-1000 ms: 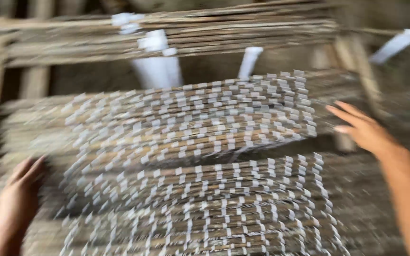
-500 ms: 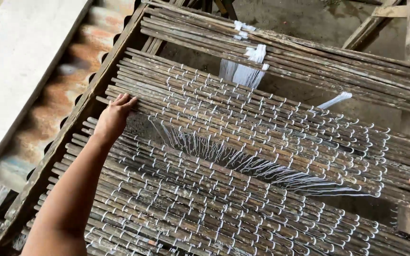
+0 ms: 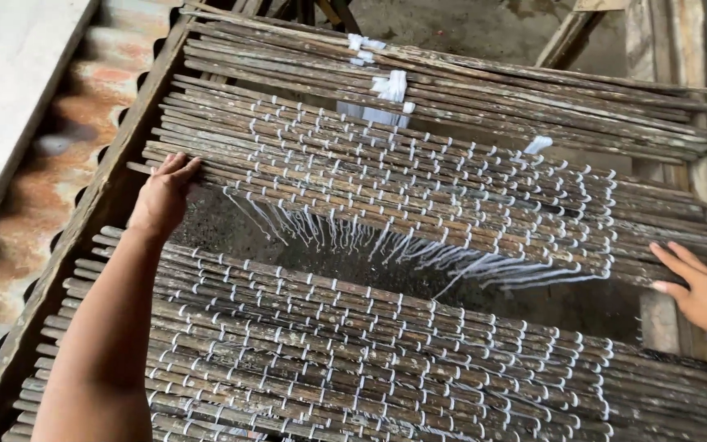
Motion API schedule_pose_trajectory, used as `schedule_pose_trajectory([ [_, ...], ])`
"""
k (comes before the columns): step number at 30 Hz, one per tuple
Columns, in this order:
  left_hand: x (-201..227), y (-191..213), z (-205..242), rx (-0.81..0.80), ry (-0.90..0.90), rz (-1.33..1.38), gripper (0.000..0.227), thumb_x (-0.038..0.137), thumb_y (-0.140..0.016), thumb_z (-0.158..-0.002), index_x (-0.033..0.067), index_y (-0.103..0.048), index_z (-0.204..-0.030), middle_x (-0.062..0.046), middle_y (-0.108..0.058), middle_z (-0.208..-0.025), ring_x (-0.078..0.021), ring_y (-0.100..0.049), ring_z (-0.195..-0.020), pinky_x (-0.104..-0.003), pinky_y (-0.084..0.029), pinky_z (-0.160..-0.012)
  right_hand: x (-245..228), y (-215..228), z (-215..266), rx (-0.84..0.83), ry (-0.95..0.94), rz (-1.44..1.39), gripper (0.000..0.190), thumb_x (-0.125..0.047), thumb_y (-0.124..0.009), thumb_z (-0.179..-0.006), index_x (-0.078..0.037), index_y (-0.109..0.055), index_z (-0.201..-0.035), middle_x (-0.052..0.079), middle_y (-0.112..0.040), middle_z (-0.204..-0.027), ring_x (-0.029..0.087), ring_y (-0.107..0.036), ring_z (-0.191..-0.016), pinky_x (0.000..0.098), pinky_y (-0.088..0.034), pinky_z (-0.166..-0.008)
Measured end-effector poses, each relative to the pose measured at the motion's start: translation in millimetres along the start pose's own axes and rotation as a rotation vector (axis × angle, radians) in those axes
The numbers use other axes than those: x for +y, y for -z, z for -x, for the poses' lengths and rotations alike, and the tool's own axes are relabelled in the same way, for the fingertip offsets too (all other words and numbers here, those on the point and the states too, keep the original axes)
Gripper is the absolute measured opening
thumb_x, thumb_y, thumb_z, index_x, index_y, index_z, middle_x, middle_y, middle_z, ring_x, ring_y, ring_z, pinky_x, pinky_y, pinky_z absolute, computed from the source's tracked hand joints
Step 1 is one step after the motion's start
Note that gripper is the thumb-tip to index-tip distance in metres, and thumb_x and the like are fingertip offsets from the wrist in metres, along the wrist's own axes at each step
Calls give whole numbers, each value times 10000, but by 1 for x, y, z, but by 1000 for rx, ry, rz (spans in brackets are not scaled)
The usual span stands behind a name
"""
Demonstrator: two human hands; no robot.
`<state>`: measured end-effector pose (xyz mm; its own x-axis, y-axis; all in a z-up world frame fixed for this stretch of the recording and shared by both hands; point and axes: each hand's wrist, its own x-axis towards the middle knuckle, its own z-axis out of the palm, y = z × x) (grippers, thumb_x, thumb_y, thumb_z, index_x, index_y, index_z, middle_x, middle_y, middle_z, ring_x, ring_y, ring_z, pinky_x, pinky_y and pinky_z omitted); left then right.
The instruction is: The person is weaving bundles of white candle wicks through a wooden frame made of sticks, likely as part of a candle-making process.
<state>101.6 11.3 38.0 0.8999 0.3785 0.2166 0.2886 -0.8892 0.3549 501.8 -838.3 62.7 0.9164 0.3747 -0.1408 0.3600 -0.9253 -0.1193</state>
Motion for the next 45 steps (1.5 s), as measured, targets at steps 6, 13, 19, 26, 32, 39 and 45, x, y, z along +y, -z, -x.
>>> schedule_pose_trajectory([
  [6, 2, 16, 22, 81, -85, -80, 726, -30, -672, -893, 45, -447, -1579, -280, -426, -1600, -494, -293, -1499, -649, -172, -1171, -43, 24, 43, -20, -85, -169, 730, -115, -578, -935, -301, -325, -1594, 35, -187, -1726, 250, -163, -1573, 415, -155, -1242],
  [13, 83, 120, 204, 38, -127, -63, 812, -309, -374, -715, -186, -558, -1496, -389, -514, -1540, -611, -386, -1487, -673, -263, -1233, -56, 36, 220, 53, -19, -225, 771, 71, -541, -899, -205, -371, -1598, 73, -260, -1713, 325, -349, -1484, 401, -272, -1181],
  [19, 93, 122, 404, 59, 60, -372, 1135, 76, -778, -650, -97, -355, -1688, -484, -365, -1623, -684, -344, -1443, -770, -308, -1115, 1, -15, 409, -169, -128, -132, 1199, 61, -662, -623, -234, -115, -1649, 142, -62, -1732, 458, -75, -1555, 528, -159, -1217],
  [26, 99, 116, 411, -111, 84, -227, 1264, 226, -740, -556, -189, -162, -1601, -471, -158, -1623, -586, -95, -1513, -736, -118, -1187, -31, -51, 481, -63, -38, 172, 1344, -525, -815, -615, -161, -50, -1658, 138, -35, -1723, 419, -33, -1577, 611, -179, -1201],
  [32, 80, 111, 389, -245, 57, -237, 1253, 546, -528, -623, -3, -20, -1628, -298, -24, -1680, -421, -14, -1565, -529, -30, -1262, -48, -61, 464, 7, 83, 144, 1303, -459, -830, -650, -130, -60, -1649, 160, 5, -1718, 381, 14, -1580, 584, -88, -1250],
  [39, 59, 107, 393, -339, 73, -260, 1330, 289, -688, -568, 178, 87, -1643, -252, 48, -1681, -419, 49, -1556, -539, -18, -1253, -67, -27, 450, -307, -106, 119, 1297, -241, -821, -748, -269, 135, -1625, 46, 258, -1700, 261, 232, -1554, 523, 99, -1242],
  [45, 109, 104, 384, -149, 67, 133, 1249, -67, -620, -572, 103, -149, -1715, -164, -202, -1114, -322, -199, -979, -465, -277, -788, -90, 37, 397, -155, -185, -176, 845, 148, -497, -898, -231, -194, -1590, 29, -79, -1684, 235, -9, -1553, 501, -35, -1256],
])
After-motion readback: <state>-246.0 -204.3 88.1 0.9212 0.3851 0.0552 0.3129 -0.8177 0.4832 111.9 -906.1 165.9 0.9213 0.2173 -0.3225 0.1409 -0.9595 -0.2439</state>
